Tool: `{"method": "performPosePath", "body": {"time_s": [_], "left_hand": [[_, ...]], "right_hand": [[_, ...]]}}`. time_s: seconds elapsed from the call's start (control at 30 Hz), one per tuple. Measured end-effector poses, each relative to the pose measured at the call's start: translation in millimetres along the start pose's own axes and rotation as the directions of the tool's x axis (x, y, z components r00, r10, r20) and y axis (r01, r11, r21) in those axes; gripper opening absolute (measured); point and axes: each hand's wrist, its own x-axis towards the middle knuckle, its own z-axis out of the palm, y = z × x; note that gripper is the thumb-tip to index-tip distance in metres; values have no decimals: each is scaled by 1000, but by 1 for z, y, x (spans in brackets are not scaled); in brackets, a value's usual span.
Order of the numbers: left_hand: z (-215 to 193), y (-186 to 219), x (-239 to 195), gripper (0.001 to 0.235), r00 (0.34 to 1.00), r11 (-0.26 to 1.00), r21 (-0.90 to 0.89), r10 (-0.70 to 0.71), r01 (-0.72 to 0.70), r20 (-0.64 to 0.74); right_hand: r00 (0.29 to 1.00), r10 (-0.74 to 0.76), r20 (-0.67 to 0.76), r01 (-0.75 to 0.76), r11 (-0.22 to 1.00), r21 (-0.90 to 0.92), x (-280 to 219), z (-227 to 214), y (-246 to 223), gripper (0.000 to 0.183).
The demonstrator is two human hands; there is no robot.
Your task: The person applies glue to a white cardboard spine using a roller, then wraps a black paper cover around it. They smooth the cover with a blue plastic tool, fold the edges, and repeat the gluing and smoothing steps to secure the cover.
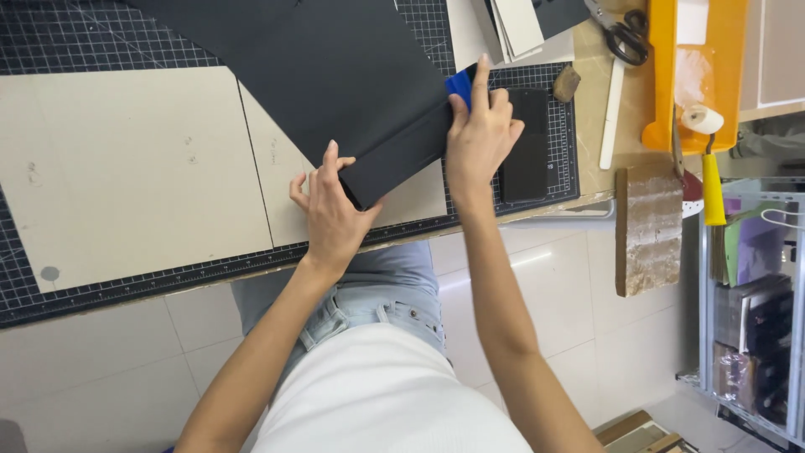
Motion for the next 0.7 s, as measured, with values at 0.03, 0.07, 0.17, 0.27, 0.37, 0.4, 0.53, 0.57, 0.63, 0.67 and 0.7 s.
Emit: {"method": "performPosePath", "body": {"time_s": [0.03, 0.07, 0.17, 0.27, 0.37, 0.4, 0.53, 0.57, 0.63, 0.67, 0.7], "left_hand": [[1, 0, 2, 108, 1000, 999, -35, 4, -4, -14], [6, -6, 0, 108, 1000, 999, -36, 6, -7, -18], [11, -8, -2, 110, 1000, 999, -41, -11, 11, -20], [1, 0, 9, 106, 999, 990, -139, -37, 31, -39], [5, -5, 2, 120, 999, 980, -193, -41, 39, -5], [6, -5, 1, 121, 999, 980, -193, -49, 48, -2], [10, -8, 0, 115, 999, 989, -135, -54, 53, -7], [11, -7, 1, 115, 998, 990, -132, -55, 54, -7], [10, -8, 0, 121, 998, 984, -171, -55, 55, 6], [8, -7, -2, 121, 998, 984, -169, -58, 59, 10], [8, -7, 0, 120, 998, 985, -161, -57, 58, 11]], "right_hand": [[998, 45, 50, -45, 999, 4, 3, 0, -3, 56], [998, 45, 45, -45, 999, 4, -16, -22, -33, 56], [970, -231, -76, 243, 933, 267, -58, -64, -84, 58], [961, -265, -85, 277, 941, 194, -37, -35, -39, 62], [962, -149, -230, 162, 986, 42, -13, 2, 18, 57], [969, -144, -199, 156, 987, 47, -17, -5, 8, 58], [969, -216, -121, 241, 936, 258, -57, -42, -46, 53], [969, -216, -121, 241, 935, 261, -44, -33, -26, 53], [960, -164, -228, 202, 967, 154, -20, -13, 12, 51], [961, -164, -223, 201, 967, 157, -22, -14, 12, 51], [970, -125, -207, 164, 969, 184, -21, -15, 11, 55]]}}
